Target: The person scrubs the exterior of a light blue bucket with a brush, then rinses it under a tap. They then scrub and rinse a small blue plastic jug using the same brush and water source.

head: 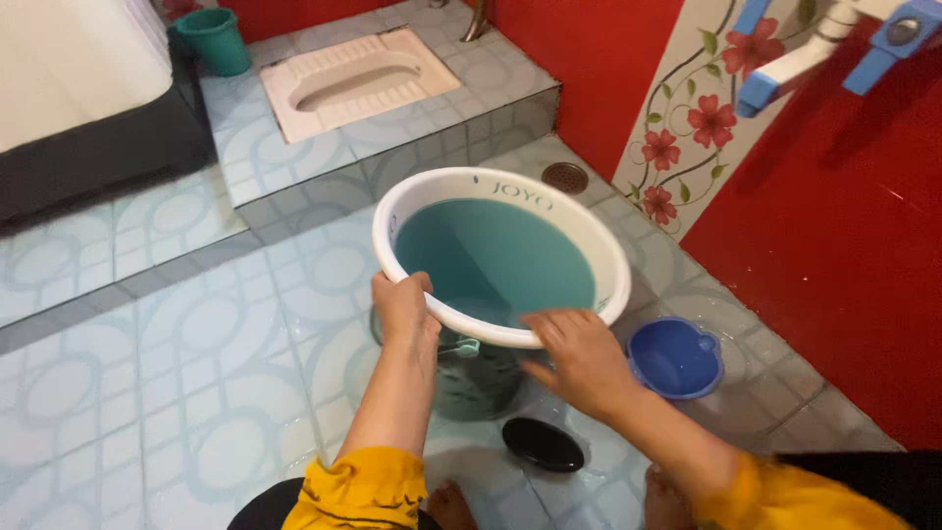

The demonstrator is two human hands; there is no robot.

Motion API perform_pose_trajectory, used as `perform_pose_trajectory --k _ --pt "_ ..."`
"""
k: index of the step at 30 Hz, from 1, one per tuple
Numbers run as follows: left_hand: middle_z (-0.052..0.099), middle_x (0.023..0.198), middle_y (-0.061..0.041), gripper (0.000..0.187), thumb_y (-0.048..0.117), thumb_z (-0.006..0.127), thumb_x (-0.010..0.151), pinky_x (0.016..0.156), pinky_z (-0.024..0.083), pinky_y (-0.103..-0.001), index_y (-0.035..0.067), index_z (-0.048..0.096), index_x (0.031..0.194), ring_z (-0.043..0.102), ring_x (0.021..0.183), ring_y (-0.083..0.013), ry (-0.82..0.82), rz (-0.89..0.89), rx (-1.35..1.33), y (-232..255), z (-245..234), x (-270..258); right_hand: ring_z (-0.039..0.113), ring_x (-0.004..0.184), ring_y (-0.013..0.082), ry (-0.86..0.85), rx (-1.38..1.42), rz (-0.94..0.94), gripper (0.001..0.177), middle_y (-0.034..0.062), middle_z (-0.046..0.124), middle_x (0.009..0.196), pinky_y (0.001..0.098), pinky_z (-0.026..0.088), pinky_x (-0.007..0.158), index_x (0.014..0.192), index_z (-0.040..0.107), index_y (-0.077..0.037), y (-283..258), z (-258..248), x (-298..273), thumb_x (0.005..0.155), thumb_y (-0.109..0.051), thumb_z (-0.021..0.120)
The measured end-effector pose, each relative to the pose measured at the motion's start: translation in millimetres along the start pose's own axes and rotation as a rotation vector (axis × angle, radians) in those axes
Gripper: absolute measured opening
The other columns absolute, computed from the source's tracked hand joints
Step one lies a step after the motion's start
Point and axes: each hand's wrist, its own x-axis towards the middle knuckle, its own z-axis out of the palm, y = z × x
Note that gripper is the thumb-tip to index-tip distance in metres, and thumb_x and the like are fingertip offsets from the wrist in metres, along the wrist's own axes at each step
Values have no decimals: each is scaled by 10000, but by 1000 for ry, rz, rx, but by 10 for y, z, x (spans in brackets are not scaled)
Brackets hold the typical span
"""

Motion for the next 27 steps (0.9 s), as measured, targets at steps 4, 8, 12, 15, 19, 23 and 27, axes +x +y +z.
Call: perform_pose_trajectory --k 4,8,12,15,19,23,27 --pt "597 1085 -183 321 72 720 806 749 529 -449 -25 586 1081 636 890 -295 -141 379 429 584 247 -305 694 758 295 236 33 409 210 85 703 771 429 518 672 895 718 -140 -13 299 105 808 -307 813" --pt "660 1225 -110 330 396 628 996 996 394 -649 91 689 1106 605 1152 -358 -352 884 1283 988 344 -622 578 567 245 441 227 824 262 97 622 645 394 461 572 845 733 -104 254 382 256 838 -353 814" --pt "629 1259 -120 484 390 708 828 1048 140 -786 88 670 1205 498 1279 -362 -359 1446 1355 821 603 -743 393 581 86 561 668 1138 316 -30 471 589 324 345 513 777 686 -80 481 733 262 876 -359 796" --pt "624 1214 -121 478 364 755 791 1099 147 -747 98 665 1178 470 1311 -356 -424 1501 1455 768 786 -651 331 606 65 733 936 1122 403 -72 403 642 290 265 510 718 588 -56 511 1157 251 952 -338 756" --pt "624 1170 -105 434 350 801 772 1166 135 -722 101 663 1100 483 1317 -313 -500 1430 1598 672 1059 -605 340 625 46 868 1227 1136 332 -91 447 688 267 261 530 773 605 -84 352 1553 219 950 -326 747" --pt "637 1129 -98 362 306 755 779 1179 127 -705 90 678 1059 521 1278 -294 -537 1532 1630 515 1232 -585 476 627 89 985 1603 1155 298 -36 595 734 279 382 565 880 660 -59 193 1790 302 926 -351 703" --pt "649 1104 -66 198 200 683 861 1211 126 -693 116 702 1039 536 1288 -257 -527 1675 1649 345 1390 -613 478 755 129 1016 1630 1274 401 8 505 858 326 400 647 1060 628 12 89 1851 315 1032 -384 682"
